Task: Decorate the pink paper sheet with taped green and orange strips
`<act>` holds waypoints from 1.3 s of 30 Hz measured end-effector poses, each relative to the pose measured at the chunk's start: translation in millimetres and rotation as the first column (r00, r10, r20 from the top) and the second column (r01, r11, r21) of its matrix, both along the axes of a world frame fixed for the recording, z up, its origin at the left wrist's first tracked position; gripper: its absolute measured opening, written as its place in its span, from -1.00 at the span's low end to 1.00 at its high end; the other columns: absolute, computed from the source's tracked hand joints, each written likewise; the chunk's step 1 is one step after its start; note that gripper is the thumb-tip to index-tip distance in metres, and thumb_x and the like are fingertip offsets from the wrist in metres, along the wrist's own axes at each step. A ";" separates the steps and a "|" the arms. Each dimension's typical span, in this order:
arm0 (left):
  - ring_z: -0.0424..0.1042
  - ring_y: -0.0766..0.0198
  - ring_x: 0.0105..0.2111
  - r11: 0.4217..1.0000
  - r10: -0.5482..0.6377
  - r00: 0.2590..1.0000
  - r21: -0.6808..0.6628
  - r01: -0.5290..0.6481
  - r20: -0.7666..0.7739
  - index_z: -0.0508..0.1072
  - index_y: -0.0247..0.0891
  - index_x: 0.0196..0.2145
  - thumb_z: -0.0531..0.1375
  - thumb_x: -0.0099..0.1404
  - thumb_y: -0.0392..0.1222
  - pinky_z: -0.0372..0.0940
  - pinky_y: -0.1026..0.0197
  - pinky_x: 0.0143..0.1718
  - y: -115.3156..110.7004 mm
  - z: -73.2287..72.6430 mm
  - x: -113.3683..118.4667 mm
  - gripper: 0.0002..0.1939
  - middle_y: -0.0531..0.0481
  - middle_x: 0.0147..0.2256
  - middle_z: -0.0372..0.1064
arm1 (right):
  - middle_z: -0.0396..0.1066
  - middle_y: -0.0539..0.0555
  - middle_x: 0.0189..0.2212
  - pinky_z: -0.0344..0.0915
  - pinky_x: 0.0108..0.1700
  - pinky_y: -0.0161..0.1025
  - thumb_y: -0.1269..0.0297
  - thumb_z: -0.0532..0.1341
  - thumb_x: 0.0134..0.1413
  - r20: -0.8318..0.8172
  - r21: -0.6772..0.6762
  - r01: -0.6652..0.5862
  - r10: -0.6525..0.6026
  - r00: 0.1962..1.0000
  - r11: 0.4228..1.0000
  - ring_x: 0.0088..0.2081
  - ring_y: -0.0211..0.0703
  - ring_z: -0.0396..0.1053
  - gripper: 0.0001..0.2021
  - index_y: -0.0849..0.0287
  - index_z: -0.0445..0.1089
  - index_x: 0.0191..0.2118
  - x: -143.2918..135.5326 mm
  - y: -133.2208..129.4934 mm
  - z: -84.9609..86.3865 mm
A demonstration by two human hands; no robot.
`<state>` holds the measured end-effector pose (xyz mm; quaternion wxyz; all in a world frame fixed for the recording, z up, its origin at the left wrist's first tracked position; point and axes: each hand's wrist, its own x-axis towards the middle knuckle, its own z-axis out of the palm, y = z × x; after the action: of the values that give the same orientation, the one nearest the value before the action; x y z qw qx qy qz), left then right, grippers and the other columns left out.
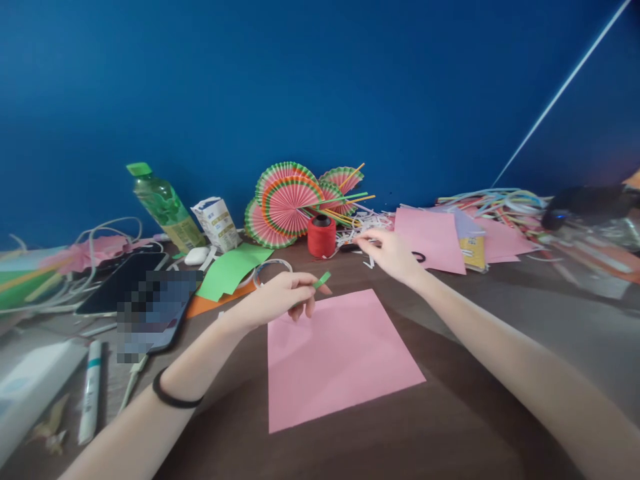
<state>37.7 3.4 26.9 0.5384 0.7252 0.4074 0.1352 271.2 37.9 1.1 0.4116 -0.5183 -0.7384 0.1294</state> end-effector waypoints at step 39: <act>0.33 0.34 -0.48 0.966 -0.048 0.973 0.236 0.103 -0.227 0.38 -0.26 -0.50 -0.02 0.14 -0.21 0.20 0.31 -0.42 -6.3 19.9 -4.8 -0.79 0.07 -0.53 0.34 | 0.44 0.05 -0.33 0.20 -0.21 -0.25 0.20 0.15 0.02 0.071 -0.226 -0.457 0.483 0.873 0.860 -0.26 -0.19 0.34 -0.81 0.17 0.44 -0.32 -28.7 -40.3 30.1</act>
<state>32.9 -2.9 46.7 0.4008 0.8120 0.4161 0.0833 242.5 -2.3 31.2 0.2654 -0.3684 -0.8499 0.2674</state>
